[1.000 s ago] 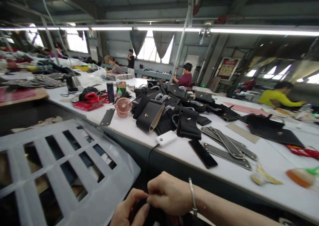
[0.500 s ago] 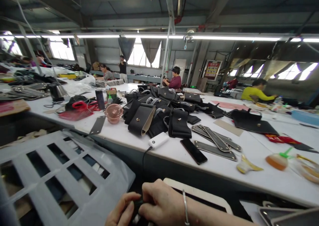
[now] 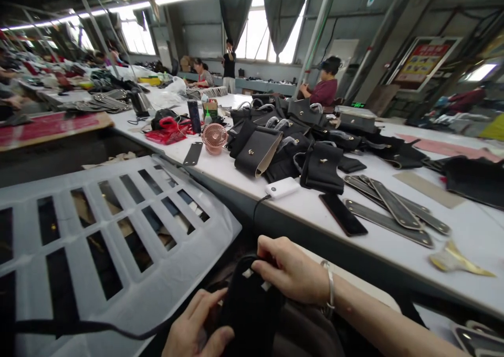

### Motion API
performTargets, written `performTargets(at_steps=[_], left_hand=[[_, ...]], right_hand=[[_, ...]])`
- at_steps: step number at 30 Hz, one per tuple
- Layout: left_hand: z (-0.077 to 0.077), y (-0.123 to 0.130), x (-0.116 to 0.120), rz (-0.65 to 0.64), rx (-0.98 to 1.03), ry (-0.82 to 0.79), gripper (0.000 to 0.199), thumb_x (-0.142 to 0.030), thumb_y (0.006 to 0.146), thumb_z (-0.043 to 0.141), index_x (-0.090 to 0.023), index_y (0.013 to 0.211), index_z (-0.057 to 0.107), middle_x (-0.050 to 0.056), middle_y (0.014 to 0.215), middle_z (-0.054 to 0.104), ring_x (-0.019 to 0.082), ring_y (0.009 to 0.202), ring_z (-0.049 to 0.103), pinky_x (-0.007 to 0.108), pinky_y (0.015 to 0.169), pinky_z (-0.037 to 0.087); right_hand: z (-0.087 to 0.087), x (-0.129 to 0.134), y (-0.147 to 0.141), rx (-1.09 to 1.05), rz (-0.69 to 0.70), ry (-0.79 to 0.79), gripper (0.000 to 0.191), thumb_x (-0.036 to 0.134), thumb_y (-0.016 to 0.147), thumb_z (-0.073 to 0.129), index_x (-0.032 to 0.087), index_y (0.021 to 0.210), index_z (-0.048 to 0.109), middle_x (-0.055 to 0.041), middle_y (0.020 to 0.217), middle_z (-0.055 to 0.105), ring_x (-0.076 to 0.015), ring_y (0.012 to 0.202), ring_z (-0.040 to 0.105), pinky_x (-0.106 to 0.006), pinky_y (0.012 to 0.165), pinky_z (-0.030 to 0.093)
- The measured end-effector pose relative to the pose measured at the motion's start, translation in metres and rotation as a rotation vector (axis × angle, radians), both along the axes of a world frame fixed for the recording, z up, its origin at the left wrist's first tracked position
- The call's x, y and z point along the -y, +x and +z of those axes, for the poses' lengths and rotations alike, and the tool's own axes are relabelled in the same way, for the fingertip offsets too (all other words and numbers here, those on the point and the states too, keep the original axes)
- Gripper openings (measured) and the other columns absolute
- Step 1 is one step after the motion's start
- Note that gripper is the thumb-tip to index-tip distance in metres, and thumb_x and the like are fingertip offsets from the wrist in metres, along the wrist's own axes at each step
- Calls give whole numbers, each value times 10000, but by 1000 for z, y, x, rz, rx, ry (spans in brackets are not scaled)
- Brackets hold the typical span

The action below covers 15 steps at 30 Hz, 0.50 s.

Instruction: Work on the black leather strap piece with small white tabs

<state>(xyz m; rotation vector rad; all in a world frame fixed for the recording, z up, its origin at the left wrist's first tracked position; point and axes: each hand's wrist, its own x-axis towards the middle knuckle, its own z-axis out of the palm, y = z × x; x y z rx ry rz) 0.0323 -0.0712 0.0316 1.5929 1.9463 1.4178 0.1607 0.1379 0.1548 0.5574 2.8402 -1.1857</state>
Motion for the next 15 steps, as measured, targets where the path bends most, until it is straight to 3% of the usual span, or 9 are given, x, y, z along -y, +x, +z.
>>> performTargets(at_steps=[4,10,15], left_hand=[[19,7,-21,-76,0,20,179,-287,934,476,-219,1040,603,38,837,606,166,752,610,247,666,489],[19,18,-28,-5,231,5,268,-325,955,425,-207,845,638,23,741,585,150,677,575,241,629,429],[22,14,-30,40,328,25,291,-369,947,449,-207,854,672,21,728,591,157,673,572,248,628,424]], right_hand=[[0,-1,-3,11,-14,61,253,399,892,452,217,724,399,47,603,455,-108,558,402,-261,537,285],[-3,2,-8,-27,-60,110,222,352,888,456,212,718,421,44,617,462,-109,574,414,-263,558,299],[-18,18,-9,-169,-388,-25,244,442,856,513,214,779,470,35,633,498,-122,568,456,-265,543,344]])
